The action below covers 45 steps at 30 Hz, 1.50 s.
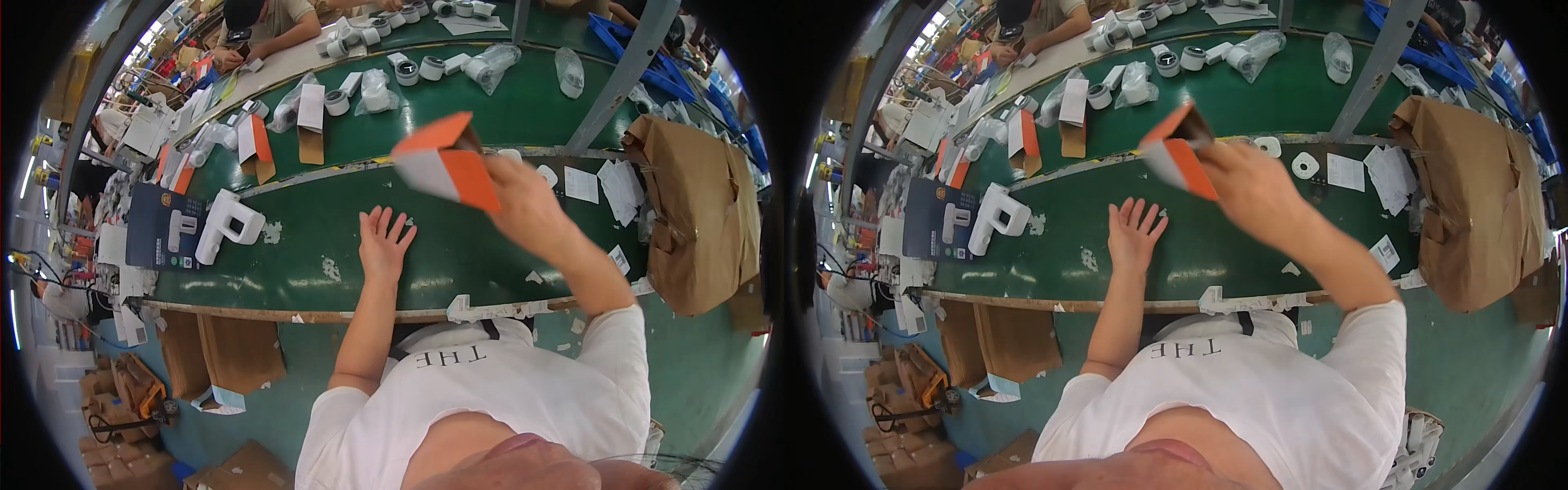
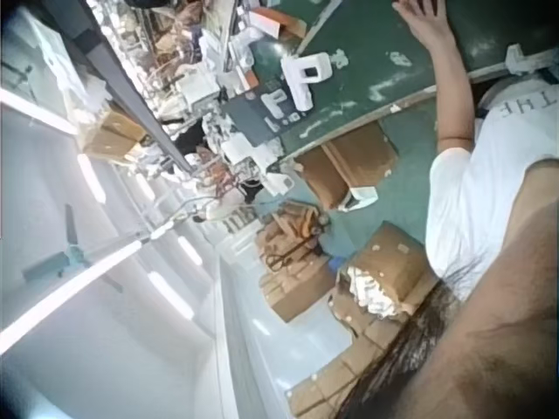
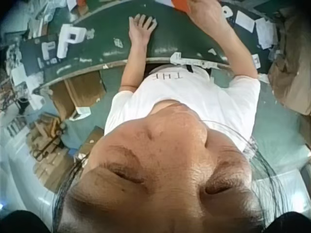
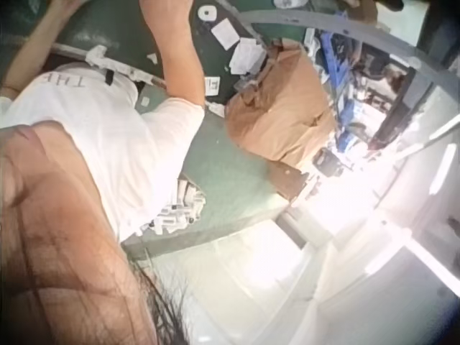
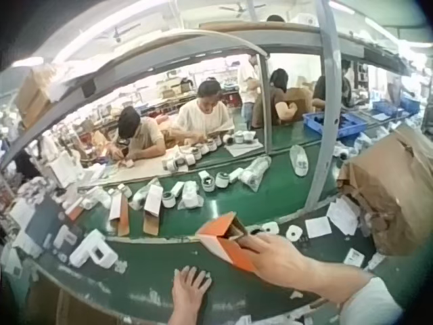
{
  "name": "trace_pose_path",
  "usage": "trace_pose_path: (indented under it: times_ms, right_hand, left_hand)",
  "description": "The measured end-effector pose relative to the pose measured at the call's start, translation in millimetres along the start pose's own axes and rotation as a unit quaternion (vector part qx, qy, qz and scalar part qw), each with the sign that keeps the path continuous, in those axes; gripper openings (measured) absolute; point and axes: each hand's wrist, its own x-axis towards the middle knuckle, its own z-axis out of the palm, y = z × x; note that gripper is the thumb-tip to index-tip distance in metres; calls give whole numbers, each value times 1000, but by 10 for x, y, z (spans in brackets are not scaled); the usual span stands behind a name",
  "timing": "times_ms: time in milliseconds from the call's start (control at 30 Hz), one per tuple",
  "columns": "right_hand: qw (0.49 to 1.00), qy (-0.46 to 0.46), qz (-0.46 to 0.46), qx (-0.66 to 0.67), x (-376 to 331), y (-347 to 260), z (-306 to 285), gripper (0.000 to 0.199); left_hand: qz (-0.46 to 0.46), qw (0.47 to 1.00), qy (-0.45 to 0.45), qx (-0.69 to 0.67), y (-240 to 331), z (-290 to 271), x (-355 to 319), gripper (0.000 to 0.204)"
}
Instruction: Fold cardboard packaging boxes from flat sheets at an assembly line station.
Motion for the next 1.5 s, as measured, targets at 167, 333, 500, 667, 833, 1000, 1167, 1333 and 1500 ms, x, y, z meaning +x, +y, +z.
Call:
trace_pose_path:
  times_ms: [167,333,500,667,833,1000,1167,1333,1500]
  right_hand:
    - [984,-24,-44,-173,458,651,435,25]
    - [990,-66,8,-121,211,617,732,20]
    - [996,19,79,-22,-501,251,-32,24]
    - [882,29,348,-315,-1563,546,-1379,41]
    - [807,46,478,-345,-2520,1173,-2291,54]
    - [683,-63,662,-302,-2870,1970,-2734,72]
    - [782,25,610,-128,-3113,2051,-2769,27]
    - [708,38,637,-302,-3499,1971,-2943,49]
    - [666,-55,725,-166,-3406,1844,-3208,62]
  left_hand:
    - [-1,998,50,26,56,-214,-78,32]
    - [6,998,15,57,120,-293,39,26]
    - [-26,990,-81,109,-58,88,104,19]
    - [-62,933,-261,239,-400,676,24,15]
    - [-45,809,-460,364,-874,1189,-177,15]
    - [289,517,-702,396,-1473,2388,-755,20]
    - [496,394,-711,306,-2067,3492,-1154,30]
    - [546,352,-686,326,-2820,4201,-1237,36]
    - [565,321,-629,427,-3246,4299,-1325,52]
